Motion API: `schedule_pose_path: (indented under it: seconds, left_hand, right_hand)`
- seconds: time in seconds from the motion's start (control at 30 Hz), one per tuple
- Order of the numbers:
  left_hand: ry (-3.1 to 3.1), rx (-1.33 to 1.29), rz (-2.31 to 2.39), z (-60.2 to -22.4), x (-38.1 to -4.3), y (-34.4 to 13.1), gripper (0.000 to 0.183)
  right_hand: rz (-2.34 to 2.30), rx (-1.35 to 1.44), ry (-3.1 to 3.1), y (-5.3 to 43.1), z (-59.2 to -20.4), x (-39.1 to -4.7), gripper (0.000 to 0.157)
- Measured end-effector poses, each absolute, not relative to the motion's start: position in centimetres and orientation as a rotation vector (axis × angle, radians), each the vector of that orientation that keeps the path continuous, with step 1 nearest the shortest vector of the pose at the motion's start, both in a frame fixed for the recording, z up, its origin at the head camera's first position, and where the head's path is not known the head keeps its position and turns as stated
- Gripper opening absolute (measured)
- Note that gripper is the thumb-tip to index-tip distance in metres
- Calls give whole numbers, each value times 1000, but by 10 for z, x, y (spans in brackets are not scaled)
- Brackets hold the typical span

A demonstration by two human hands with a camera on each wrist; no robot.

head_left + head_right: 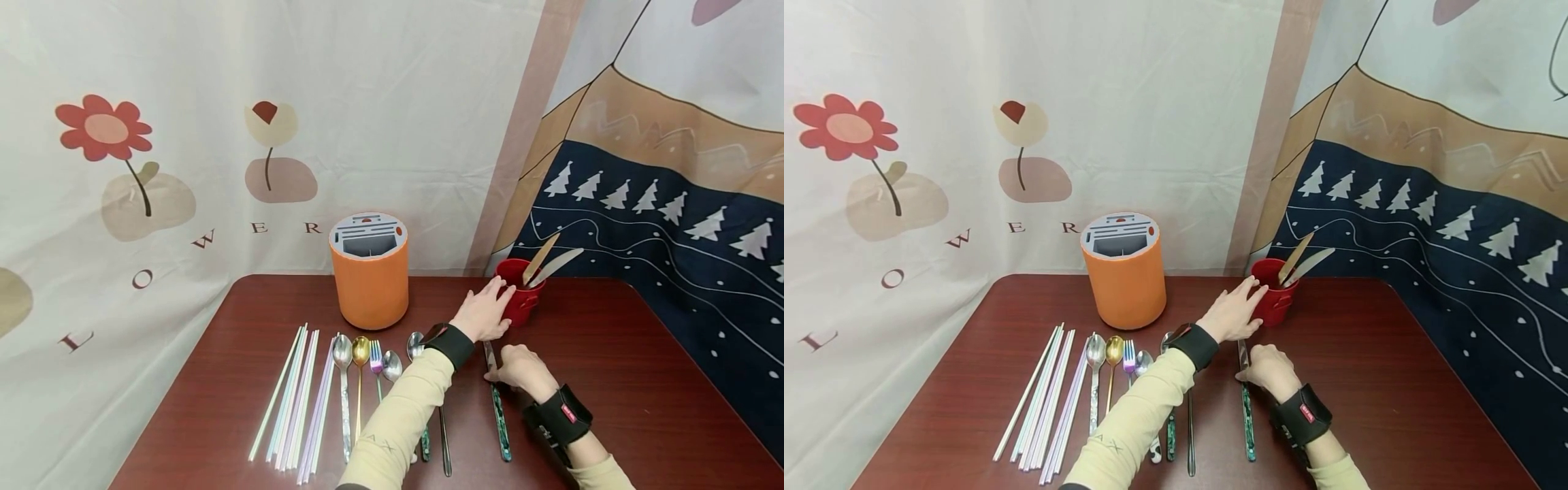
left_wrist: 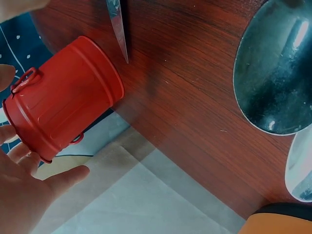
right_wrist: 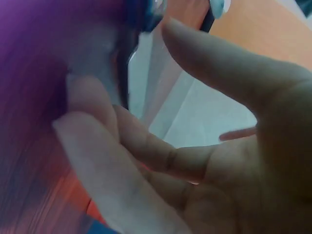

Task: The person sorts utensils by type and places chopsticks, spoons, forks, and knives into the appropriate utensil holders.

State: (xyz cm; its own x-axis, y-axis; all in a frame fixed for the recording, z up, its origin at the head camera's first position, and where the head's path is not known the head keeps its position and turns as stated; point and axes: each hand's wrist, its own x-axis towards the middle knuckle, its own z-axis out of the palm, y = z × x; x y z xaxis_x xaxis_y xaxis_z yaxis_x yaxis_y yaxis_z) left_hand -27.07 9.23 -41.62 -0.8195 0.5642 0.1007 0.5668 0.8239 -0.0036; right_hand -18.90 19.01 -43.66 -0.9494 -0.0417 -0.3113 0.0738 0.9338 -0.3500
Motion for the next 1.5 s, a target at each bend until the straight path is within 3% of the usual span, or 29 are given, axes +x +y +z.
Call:
schedule_pose_path:
  seconds: [0.3,0.87,1.1,1.5]
  left_hand:
    - [-2923,-891,-59,-416,-270,93,69]
    - [-2922,-891,-63,-417,-271,94,70]
    - [-2909,-891,-48,-418,-272,93,70]
    - [-2911,-900,-72,-418,-272,92,70]
  right_hand:
    - [-554,-4,2765,178,-440,-181,32]
    - [-576,-39,2626,194,-435,-192,19]
    - [-642,-75,2601,210,-432,-194,7]
    - [-990,-42,2502,237,-420,-189,11]
